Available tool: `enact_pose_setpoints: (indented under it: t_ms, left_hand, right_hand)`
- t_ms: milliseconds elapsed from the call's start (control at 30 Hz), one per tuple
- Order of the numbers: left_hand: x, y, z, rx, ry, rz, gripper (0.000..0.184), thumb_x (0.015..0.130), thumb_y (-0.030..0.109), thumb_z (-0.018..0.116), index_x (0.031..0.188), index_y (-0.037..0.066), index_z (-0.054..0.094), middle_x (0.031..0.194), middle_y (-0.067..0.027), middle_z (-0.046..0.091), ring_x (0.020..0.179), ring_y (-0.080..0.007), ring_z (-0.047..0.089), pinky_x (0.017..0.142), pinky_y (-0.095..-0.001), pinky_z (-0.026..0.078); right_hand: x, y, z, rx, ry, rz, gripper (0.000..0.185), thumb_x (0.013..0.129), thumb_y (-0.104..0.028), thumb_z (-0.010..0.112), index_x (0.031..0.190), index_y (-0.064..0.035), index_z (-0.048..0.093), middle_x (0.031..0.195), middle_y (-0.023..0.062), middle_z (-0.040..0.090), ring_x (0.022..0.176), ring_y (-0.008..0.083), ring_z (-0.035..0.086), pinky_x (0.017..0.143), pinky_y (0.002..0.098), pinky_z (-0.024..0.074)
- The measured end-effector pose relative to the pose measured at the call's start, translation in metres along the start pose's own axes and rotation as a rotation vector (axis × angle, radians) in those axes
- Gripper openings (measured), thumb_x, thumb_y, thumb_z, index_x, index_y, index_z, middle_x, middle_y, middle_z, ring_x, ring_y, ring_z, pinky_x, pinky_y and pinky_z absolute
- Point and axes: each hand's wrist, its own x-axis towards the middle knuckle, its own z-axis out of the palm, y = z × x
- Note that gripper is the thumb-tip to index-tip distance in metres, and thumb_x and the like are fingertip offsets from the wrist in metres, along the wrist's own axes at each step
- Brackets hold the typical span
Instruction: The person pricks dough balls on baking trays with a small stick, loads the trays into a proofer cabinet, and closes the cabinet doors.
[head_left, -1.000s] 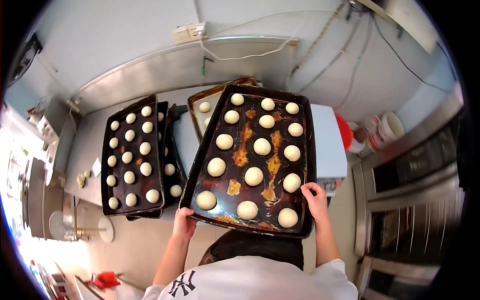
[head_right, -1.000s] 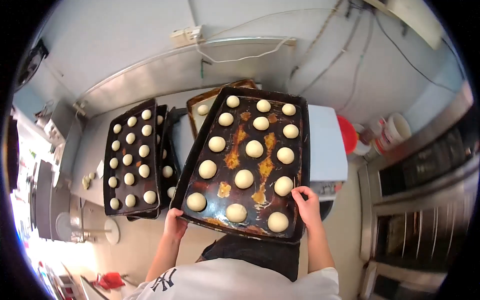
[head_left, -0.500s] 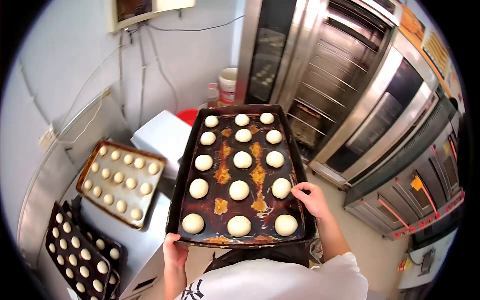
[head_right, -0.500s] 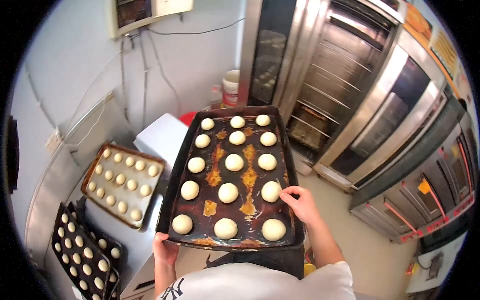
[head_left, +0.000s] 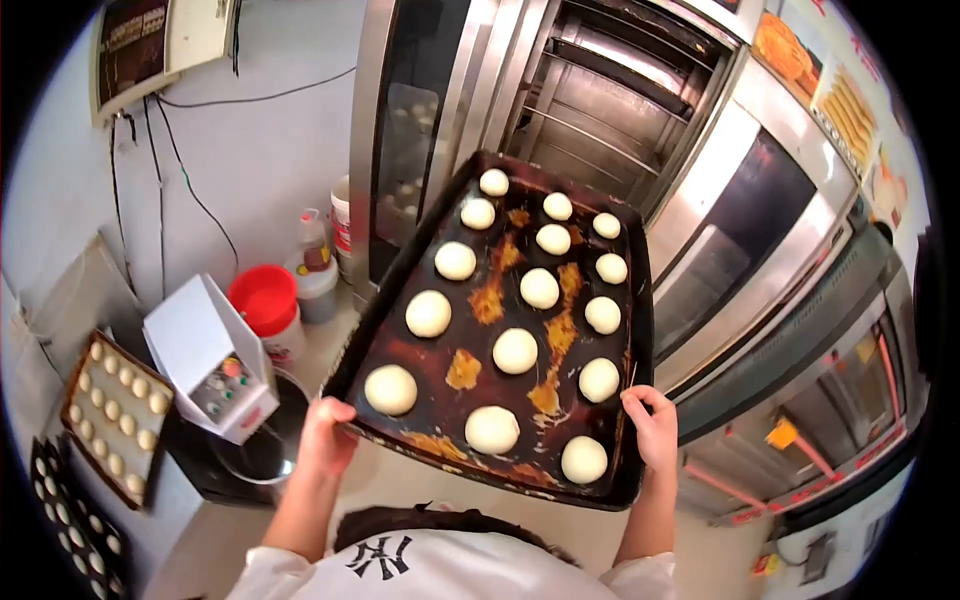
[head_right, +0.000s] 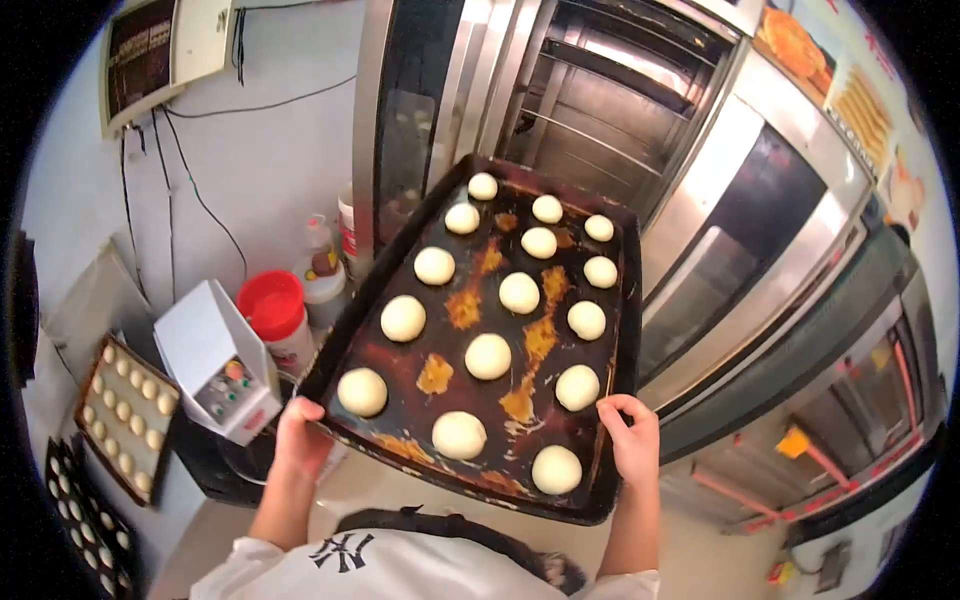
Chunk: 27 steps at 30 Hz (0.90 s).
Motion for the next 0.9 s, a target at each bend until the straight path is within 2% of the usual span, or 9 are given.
enact_pose_setpoints:
  t_ms: [33, 67, 267, 400, 533, 667, 733, 833, 900]
  left_hand:
    - [-0.001, -0.002, -0.003, 0.014, -0.028, 0.034, 0.057, 0.064, 0.013, 0.053, 0.118, -0.003, 0.057, 0.114, -0.0131, 0.064, 0.107, -0.0290, 0.059, 0.098, -0.0401, 0.044]
    - [-0.017, 0.002, 0.007, -0.021, 0.009, 0.073, 0.049, 0.066, 0.011, 0.054, 0.113, -0.004, 0.060, 0.101, -0.0099, 0.068, 0.091, -0.0197, 0.064, 0.081, -0.0283, 0.049]
    - [-0.002, -0.023, 0.004, -0.023, -0.006, 0.088, 0.034, 0.069, 0.013, 0.056, 0.100, 0.000, 0.062, 0.082, -0.0048, 0.063, 0.072, -0.0170, 0.059, 0.065, -0.0291, 0.046]
    - [-0.006, -0.018, -0.008, -0.024, -0.144, 0.051, 0.034, 0.073, 0.013, 0.056, 0.102, -0.002, 0.062, 0.091, -0.0109, 0.068, 0.084, -0.0226, 0.066, 0.080, -0.0399, 0.054]
    - [-0.014, -0.002, 0.002, 0.021, -0.196, -0.008, 0.042, 0.074, 0.017, 0.058, 0.112, 0.000, 0.057, 0.102, -0.0144, 0.066, 0.094, -0.0278, 0.064, 0.088, -0.0451, 0.052]
    - [0.005, 0.003, 0.015, -0.034, -0.259, -0.071, 0.038, 0.074, 0.019, 0.060, 0.107, 0.001, 0.056, 0.101, -0.0149, 0.064, 0.096, -0.0292, 0.062, 0.090, -0.0470, 0.050]
    - [0.017, 0.007, 0.020, -0.068, -0.328, -0.128, 0.049, 0.075, 0.014, 0.057, 0.122, 0.004, 0.050, 0.114, -0.0129, 0.060, 0.104, -0.0292, 0.060, 0.093, -0.0480, 0.050]
    - [0.009, 0.008, 0.025, -0.074, -0.289, -0.141, 0.042, 0.074, 0.014, 0.056, 0.114, 0.003, 0.053, 0.103, -0.0122, 0.063, 0.096, -0.0282, 0.063, 0.089, -0.0463, 0.052]
    - [0.022, 0.006, 0.024, -0.053, -0.314, -0.122, 0.036, 0.074, 0.017, 0.057, 0.106, 0.001, 0.054, 0.097, -0.0141, 0.062, 0.092, -0.0297, 0.063, 0.087, -0.0474, 0.052]
  right_hand:
    - [-0.006, -0.004, 0.004, -0.005, -0.006, 0.034, 0.008, 0.088, -0.008, 0.063, 0.089, 0.0000, 0.065, 0.086, -0.0023, 0.064, 0.084, 0.0070, 0.054, 0.079, 0.0219, 0.0419]
    - [-0.015, 0.000, 0.007, -0.026, -0.031, 0.020, 0.008, 0.088, -0.008, 0.063, 0.089, 0.0000, 0.065, 0.086, -0.0023, 0.064, 0.084, 0.0070, 0.054, 0.079, 0.0219, 0.0419]
    - [-0.003, 0.033, -0.013, 0.053, -0.001, -0.129, 0.011, 0.089, -0.011, 0.065, 0.091, -0.0002, 0.066, 0.084, -0.0031, 0.062, 0.079, 0.0060, 0.053, 0.075, 0.0211, 0.0418]
    - [-0.009, 0.037, -0.012, 0.057, -0.024, -0.122, 0.014, 0.089, -0.012, 0.066, 0.094, 0.0001, 0.068, 0.087, -0.0017, 0.065, 0.083, 0.0066, 0.055, 0.079, 0.0214, 0.0421]
    - [-0.002, 0.040, -0.016, 0.028, -0.029, -0.138, 0.019, 0.088, -0.016, 0.068, 0.099, -0.0005, 0.068, 0.094, -0.0003, 0.066, 0.089, 0.0085, 0.057, 0.084, 0.0220, 0.0419]
    - [0.029, 0.057, -0.033, 0.074, -0.004, -0.053, 0.028, 0.089, -0.024, 0.065, 0.109, -0.0037, 0.065, 0.105, 0.0002, 0.065, 0.100, 0.0110, 0.056, 0.094, 0.0239, 0.0376]
    - [0.017, 0.038, -0.036, 0.100, 0.007, -0.060, 0.024, 0.090, -0.023, 0.064, 0.107, -0.0052, 0.064, 0.105, 0.0006, 0.065, 0.101, 0.0120, 0.056, 0.094, 0.0243, 0.0385]
    - [-0.071, -0.005, -0.014, 0.001, 0.201, -0.225, 0.013, 0.093, -0.017, 0.059, 0.095, -0.0045, 0.062, 0.110, 0.0053, 0.064, 0.104, 0.0149, 0.057, 0.095, 0.0260, 0.0400]
    - [-0.112, -0.018, 0.036, -0.106, 0.406, -0.574, 0.009, 0.091, -0.013, 0.061, 0.091, -0.0038, 0.062, 0.115, 0.0089, 0.064, 0.111, 0.0205, 0.056, 0.101, 0.0325, 0.0379]
